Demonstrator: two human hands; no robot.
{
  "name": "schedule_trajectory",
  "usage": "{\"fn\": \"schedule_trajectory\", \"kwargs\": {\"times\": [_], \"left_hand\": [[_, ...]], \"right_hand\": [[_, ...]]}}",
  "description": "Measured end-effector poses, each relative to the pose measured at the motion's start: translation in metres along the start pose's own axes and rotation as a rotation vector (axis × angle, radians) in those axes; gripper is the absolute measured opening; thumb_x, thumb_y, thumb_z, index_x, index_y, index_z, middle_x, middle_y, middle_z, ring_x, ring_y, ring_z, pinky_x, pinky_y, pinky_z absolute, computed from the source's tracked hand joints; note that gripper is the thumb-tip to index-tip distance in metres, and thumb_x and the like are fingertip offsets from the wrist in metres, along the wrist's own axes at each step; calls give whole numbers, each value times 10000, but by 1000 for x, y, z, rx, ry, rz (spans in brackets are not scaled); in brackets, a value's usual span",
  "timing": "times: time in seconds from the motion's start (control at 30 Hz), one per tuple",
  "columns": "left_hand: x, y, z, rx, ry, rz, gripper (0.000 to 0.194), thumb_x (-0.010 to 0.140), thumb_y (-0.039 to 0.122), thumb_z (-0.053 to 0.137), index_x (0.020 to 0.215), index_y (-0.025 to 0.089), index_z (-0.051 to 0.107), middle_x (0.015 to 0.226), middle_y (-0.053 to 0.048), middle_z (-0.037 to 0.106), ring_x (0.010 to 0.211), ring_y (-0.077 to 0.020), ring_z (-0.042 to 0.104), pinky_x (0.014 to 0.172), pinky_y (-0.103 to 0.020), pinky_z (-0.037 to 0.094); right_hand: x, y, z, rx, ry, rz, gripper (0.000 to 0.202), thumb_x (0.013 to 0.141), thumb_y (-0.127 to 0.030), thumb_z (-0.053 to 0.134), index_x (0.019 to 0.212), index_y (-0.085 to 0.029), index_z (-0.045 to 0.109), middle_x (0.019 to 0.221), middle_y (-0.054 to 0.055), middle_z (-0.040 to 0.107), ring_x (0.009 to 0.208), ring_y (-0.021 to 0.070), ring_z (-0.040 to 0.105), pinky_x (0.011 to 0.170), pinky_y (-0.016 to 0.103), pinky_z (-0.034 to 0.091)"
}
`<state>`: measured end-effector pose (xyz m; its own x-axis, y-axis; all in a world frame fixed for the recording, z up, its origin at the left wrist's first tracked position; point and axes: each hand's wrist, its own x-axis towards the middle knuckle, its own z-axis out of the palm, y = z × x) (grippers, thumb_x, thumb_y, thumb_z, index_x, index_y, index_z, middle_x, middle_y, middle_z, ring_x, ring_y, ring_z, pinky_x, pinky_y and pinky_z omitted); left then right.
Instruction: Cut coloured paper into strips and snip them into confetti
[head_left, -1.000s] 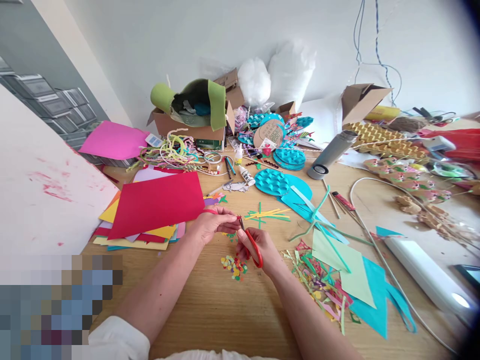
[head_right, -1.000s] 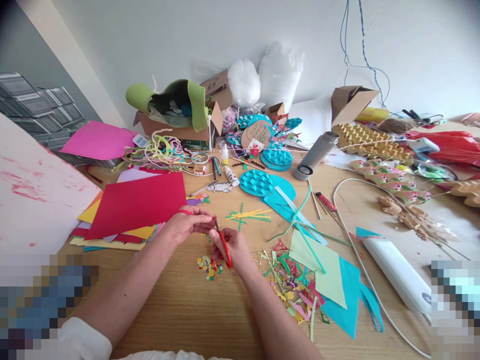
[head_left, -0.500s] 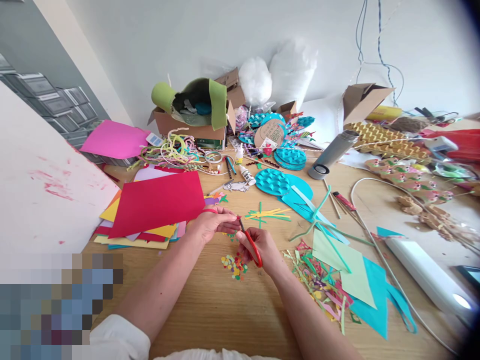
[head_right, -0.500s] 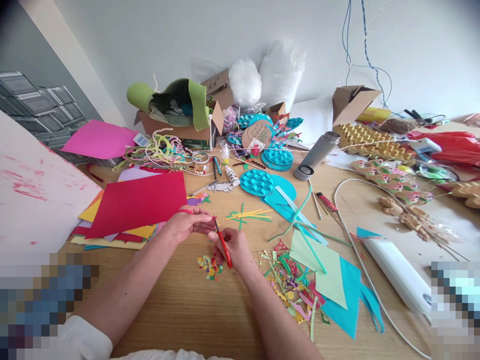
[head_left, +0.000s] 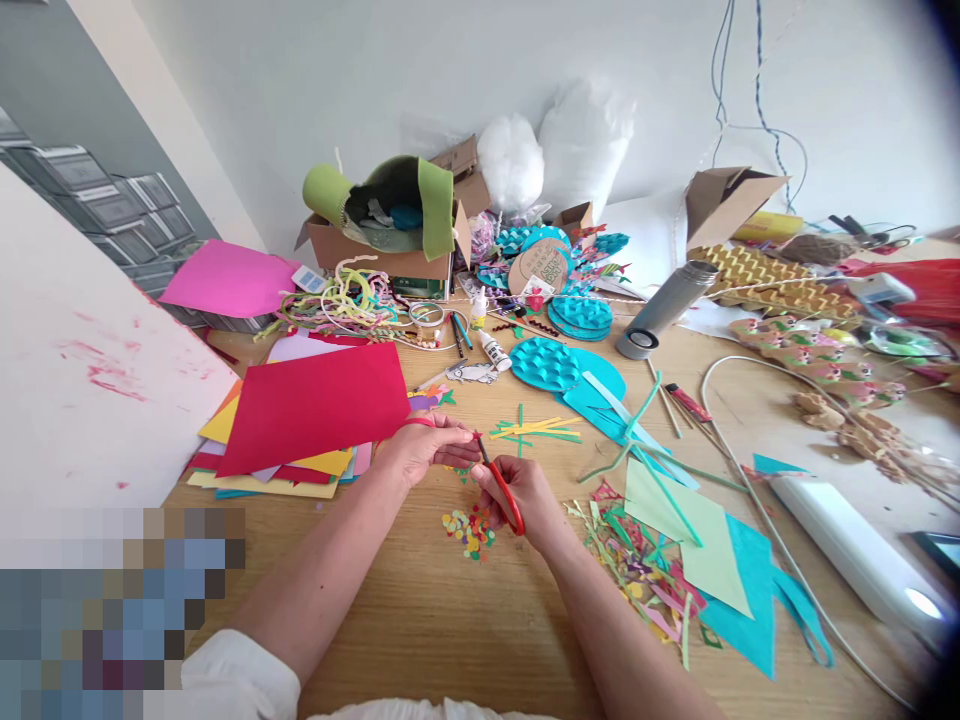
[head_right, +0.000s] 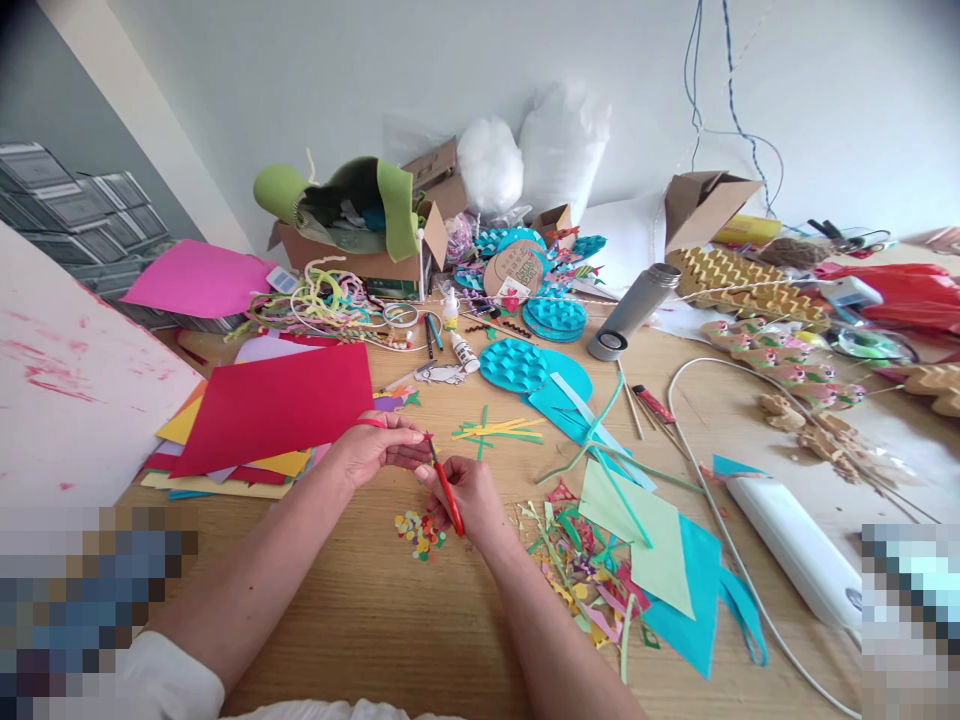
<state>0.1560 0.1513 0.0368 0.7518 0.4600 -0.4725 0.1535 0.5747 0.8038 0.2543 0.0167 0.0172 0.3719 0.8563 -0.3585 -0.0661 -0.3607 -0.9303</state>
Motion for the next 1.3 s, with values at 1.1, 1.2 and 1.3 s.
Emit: {"fn": "schedule_trajectory", "kwargs": {"times": [1.1, 1.2, 1.3], "left_hand": [[-10, 7, -7, 109, -20, 1, 259, 600, 253, 761, 768, 89, 652, 740, -133, 717, 645, -203, 684, 648, -312, 541], [-14, 8, -7, 145, -17, -8, 267, 596, 273, 758, 761, 90, 655, 746, -129, 718, 630, -189, 678, 616, -290, 530], [-16, 8, -7, 157, -5, -1, 275, 587, 283, 763, 748, 94, 645, 739, -129, 717, 626, -192, 677, 614, -295, 529]], "right_hand": [[-3, -1, 0, -12, -10, 32, 412, 656, -507, 702, 575, -200, 440, 411, -38, 557, 280, 102, 462, 268, 186, 287], [-3, 0, 0, -9, -16, 20, 407, 658, -498, 704, 577, -202, 437, 407, -44, 552, 280, 100, 460, 270, 185, 298], [-3, 1, 1, -8, -17, 23, 406, 651, -494, 709, 579, -204, 434, 397, -51, 543, 273, 101, 455, 261, 186, 291]]}}
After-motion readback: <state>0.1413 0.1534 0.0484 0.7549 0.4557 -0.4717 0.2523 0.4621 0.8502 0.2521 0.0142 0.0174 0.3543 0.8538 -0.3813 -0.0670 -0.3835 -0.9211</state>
